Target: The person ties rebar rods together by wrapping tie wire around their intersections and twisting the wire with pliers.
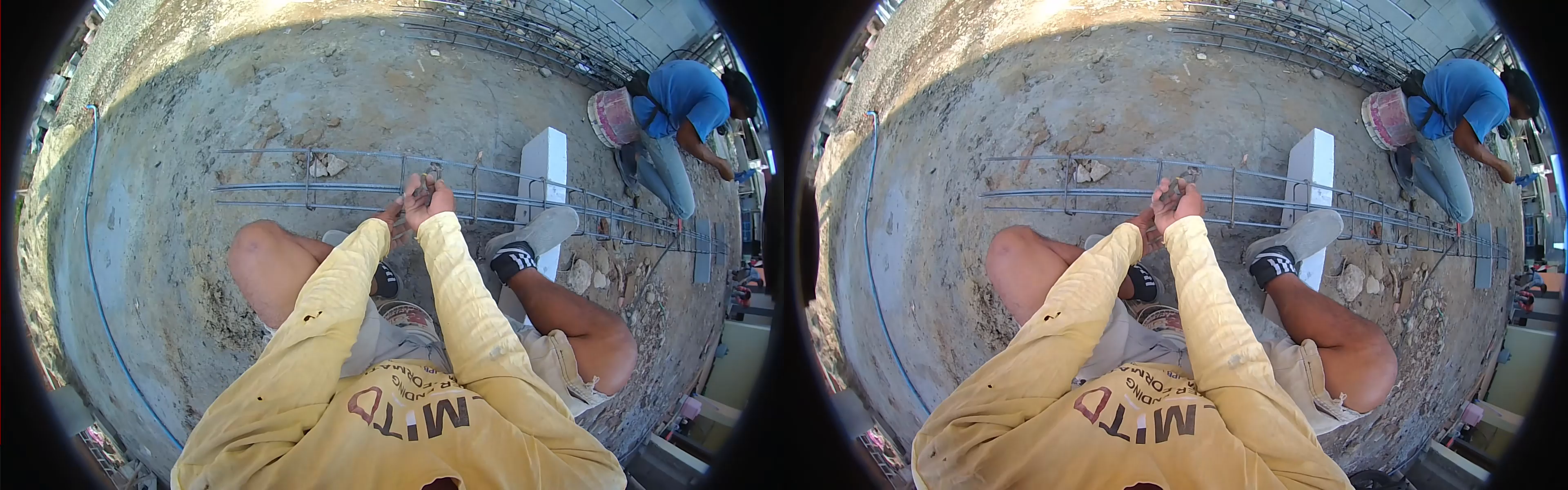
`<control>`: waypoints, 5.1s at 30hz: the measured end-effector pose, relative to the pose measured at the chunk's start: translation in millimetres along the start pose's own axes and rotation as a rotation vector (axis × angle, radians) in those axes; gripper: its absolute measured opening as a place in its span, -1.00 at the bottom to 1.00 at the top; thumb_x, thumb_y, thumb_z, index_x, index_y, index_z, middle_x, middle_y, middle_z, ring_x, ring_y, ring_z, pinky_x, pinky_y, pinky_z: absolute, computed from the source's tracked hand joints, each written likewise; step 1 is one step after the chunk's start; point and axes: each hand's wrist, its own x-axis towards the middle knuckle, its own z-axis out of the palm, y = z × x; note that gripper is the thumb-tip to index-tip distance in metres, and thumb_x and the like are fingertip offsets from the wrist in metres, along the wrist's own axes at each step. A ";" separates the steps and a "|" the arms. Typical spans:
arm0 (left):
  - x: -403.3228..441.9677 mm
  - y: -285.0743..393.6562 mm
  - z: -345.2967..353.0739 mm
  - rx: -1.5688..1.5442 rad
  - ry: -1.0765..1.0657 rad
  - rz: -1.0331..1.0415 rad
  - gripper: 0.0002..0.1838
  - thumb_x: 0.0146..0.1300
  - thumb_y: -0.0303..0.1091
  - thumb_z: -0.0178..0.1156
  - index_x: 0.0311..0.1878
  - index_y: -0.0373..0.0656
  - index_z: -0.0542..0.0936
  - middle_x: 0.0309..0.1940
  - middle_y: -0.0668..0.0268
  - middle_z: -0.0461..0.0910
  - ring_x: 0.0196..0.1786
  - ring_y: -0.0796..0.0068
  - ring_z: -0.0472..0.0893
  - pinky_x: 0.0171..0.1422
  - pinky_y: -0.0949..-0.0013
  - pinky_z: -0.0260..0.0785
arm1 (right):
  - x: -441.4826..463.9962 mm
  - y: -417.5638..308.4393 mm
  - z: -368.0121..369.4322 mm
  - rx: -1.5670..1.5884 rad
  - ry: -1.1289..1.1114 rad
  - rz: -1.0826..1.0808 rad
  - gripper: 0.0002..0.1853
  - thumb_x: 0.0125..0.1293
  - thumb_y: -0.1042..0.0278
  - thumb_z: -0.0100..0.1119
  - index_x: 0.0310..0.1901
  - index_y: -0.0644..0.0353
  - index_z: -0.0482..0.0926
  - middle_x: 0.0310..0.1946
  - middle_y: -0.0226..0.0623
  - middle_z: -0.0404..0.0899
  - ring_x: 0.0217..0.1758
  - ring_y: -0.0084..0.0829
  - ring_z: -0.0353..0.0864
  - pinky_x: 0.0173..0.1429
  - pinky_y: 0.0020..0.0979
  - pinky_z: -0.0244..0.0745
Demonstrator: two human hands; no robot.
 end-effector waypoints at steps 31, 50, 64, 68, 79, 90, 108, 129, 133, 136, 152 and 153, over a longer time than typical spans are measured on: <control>28.9 -18.1 -14.9 0.011 0.173 -0.075 -0.14 -0.01 0.34 0.38 0.35 0.28 0.33 0.29 0.38 0.28 0.05 0.36 0.51 0.02 0.13 0.35 | -59.5 -61.3 26.7 -2.274 -0.191 -0.523 -0.68 0.16 0.19 0.24 -0.06 0.09 0.67 -0.26 -0.32 0.67 -0.17 -0.35 0.64 -0.03 -0.27 0.51; 40.0 -22.6 -17.7 -0.011 0.243 -0.100 -0.22 -0.01 0.28 0.43 0.23 0.13 0.44 -0.03 0.44 0.53 -0.26 0.51 0.61 -0.26 0.28 0.47 | -68.9 -4.5 93.6 -3.483 0.067 -0.682 -0.64 0.29 0.22 0.06 0.10 -0.07 0.64 0.24 -0.20 0.45 0.42 -0.03 0.21 0.42 0.25 -0.08; 24.0 -14.7 -11.9 0.023 0.236 -0.108 -0.17 0.05 0.27 0.39 0.31 0.07 0.39 0.11 0.42 0.53 -0.21 0.50 0.65 -0.26 0.30 0.50 | -44.2 -32.0 122.5 -3.363 -0.195 -0.995 -0.68 0.37 0.15 0.03 -0.03 0.10 0.69 0.12 -0.12 0.55 0.10 0.01 0.56 0.10 -0.01 0.49; 23.1 -13.2 -12.9 0.024 0.204 -0.123 -0.17 0.10 0.25 0.36 0.37 0.09 0.33 0.16 0.41 0.52 -0.20 0.51 0.66 -0.27 0.31 0.50 | -39.0 -47.5 149.7 -3.398 -0.356 -0.239 -0.50 0.43 -0.06 -0.02 -0.04 0.27 0.64 -0.19 0.06 0.69 -0.06 -0.11 0.71 0.01 -0.07 0.56; 26.4 -18.3 -19.4 0.005 0.182 -0.121 -0.25 0.05 0.26 0.41 0.27 0.26 0.38 0.18 0.63 0.45 -0.13 0.48 0.65 -0.21 0.27 0.48 | -32.0 -90.2 70.8 -2.311 -0.149 0.125 -0.54 0.52 -0.05 -0.20 0.07 0.17 0.47 -0.45 -0.26 0.59 -0.59 -0.48 0.59 -0.57 -0.40 0.49; 16.2 -10.3 -14.0 0.015 0.156 -0.127 -0.29 0.09 0.24 0.39 0.28 0.25 0.40 0.28 0.68 0.37 -0.07 0.46 0.62 -0.15 0.27 0.43 | -26.9 -87.4 116.0 -2.587 -0.018 0.263 -0.44 0.04 0.10 0.51 -0.09 0.32 0.46 -0.59 -0.25 0.57 -0.65 -0.43 0.59 -0.57 -0.35 0.51; 24.4 -16.6 -19.4 0.009 0.168 -0.129 -0.16 0.01 0.27 0.43 0.31 0.12 0.37 0.30 0.63 0.38 -0.03 0.45 0.61 -0.15 0.28 0.39 | -27.5 -80.9 147.7 -3.100 -0.086 -0.069 -0.41 0.45 -0.12 -0.16 -0.24 0.31 0.67 -0.29 -0.01 0.69 -0.36 -0.11 0.71 -0.15 -0.11 0.57; 26.4 -14.8 -19.2 0.040 0.188 -0.138 -0.17 0.03 0.26 0.41 0.33 0.23 0.32 0.34 0.59 0.33 -0.03 0.43 0.59 -0.14 0.25 0.40 | -49.5 -95.2 123.7 -3.319 -0.566 -1.228 -0.51 0.25 0.04 0.25 0.08 0.20 0.49 0.01 -0.06 0.59 0.06 -0.06 0.64 0.07 -0.15 0.57; 24.8 -14.2 -17.6 0.050 0.191 -0.110 -0.17 0.03 0.27 0.42 0.33 0.22 0.33 0.32 0.58 0.34 -0.05 0.44 0.60 -0.15 0.25 0.39 | -54.8 -80.9 140.1 -3.389 -0.357 -0.635 -0.51 0.35 -0.09 0.09 -0.03 0.24 0.58 -0.10 -0.07 0.64 -0.04 -0.02 0.66 0.05 -0.10 0.54; 21.8 -13.5 -17.9 0.046 0.171 -0.115 -0.17 0.02 0.27 0.42 0.33 0.23 0.33 0.32 0.59 0.33 -0.06 0.45 0.60 -0.15 0.25 0.39 | -50.4 -69.3 167.1 -3.264 -0.152 -0.150 -0.34 0.41 -0.26 -0.12 -0.19 0.29 0.68 -0.16 -0.04 0.70 -0.06 -0.03 0.68 0.11 -0.08 0.49; 16.2 -10.1 -14.5 0.050 0.197 -0.111 -0.20 0.03 0.26 0.41 0.30 0.20 0.37 0.28 0.60 0.38 -0.08 0.47 0.62 -0.14 0.25 0.41 | -40.8 -60.2 170.8 -3.326 -0.267 -0.086 -0.58 0.30 0.04 0.20 -0.36 0.34 0.67 -0.50 -0.20 0.67 -0.44 -0.26 0.71 -0.34 -0.19 0.59; 16.4 -12.0 -15.6 0.051 0.198 -0.116 -0.20 0.03 0.26 0.41 0.30 0.20 0.37 0.27 0.60 0.38 -0.08 0.47 0.62 -0.15 0.26 0.41 | -34.3 -65.7 171.0 -3.224 -0.199 0.088 -0.60 0.26 0.05 0.26 -0.38 0.33 0.67 -0.55 -0.24 0.64 -0.50 -0.31 0.66 -0.39 -0.22 0.57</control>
